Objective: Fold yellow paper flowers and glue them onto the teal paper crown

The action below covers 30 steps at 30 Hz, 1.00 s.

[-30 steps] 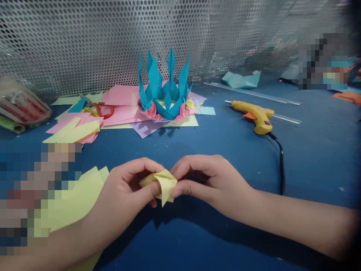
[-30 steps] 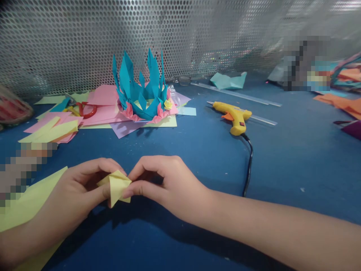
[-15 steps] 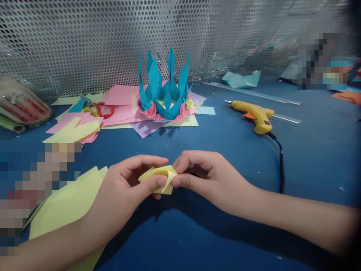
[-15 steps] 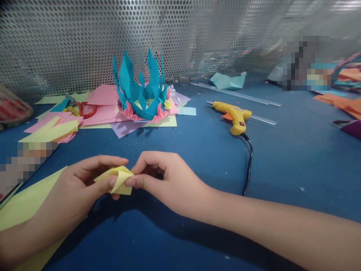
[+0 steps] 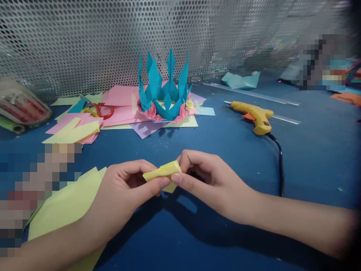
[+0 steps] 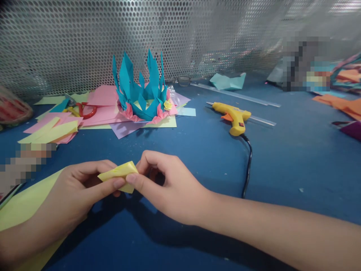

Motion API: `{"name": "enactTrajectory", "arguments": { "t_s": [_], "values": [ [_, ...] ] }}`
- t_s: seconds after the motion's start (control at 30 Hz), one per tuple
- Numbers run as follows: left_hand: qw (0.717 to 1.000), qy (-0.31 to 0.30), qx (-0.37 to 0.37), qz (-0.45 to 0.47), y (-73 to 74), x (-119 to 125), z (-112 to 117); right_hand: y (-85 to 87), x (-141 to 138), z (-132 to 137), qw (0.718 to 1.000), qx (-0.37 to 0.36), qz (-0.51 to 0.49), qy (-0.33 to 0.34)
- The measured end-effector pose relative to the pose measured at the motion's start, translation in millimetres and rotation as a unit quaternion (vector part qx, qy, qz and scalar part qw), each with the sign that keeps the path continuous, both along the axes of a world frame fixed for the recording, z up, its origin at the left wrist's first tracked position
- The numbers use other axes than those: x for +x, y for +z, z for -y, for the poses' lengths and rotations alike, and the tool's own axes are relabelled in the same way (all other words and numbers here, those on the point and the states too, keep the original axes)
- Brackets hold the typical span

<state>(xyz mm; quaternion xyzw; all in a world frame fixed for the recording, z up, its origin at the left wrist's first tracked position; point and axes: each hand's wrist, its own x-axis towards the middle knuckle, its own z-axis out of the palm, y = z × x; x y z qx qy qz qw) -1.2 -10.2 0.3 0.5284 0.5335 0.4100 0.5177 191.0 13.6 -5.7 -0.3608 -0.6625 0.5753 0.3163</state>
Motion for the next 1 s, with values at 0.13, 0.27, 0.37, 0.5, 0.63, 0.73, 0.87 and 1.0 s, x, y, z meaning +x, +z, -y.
{"name": "enactTrajectory", "arguments": {
  "t_s": [0.13, 0.27, 0.37, 0.5, 0.63, 0.73, 0.87, 1.0],
  "values": [
    [0.999, -0.027, 0.01, -0.016, -0.1, -1.5, 3.0, 2.7, 1.5, 0.7, 0.996, 0.07, 0.055, 0.029],
    [0.999, -0.043, -0.001, -0.014, -1.3, -2.6, 3.2, 2.3, 1.8, -0.6, 0.988, 0.139, 0.064, 0.029],
    [0.999, -0.047, -0.017, -0.008, 1.3, -0.6, 1.4, 2.1, 1.8, -0.1, 0.984, 0.17, 0.057, 0.022],
    [0.998, -0.046, -0.026, -0.015, 5.4, 1.9, 1.3, 2.7, 1.6, 1.5, 0.981, 0.178, 0.068, 0.018],
    [0.998, -0.045, -0.028, -0.018, 3.8, 1.0, 5.5, 3.8, 0.8, 2.9, 0.975, 0.212, 0.07, 0.018],
    [0.998, -0.053, -0.034, -0.01, 2.8, 0.8, 6.9, 4.5, 0.2, 4.0, 0.967, 0.246, 0.063, 0.019],
    [0.997, -0.061, -0.042, -0.004, 6.2, 2.9, 5.2, 3.6, 0.8, 5.2, 0.957, 0.28, 0.07, 0.012],
    [0.995, -0.084, -0.05, -0.014, 8.5, 3.6, 4.3, 1.9, 1.9, 6.3, 0.948, 0.309, 0.08, 0.011]
  ]
}}
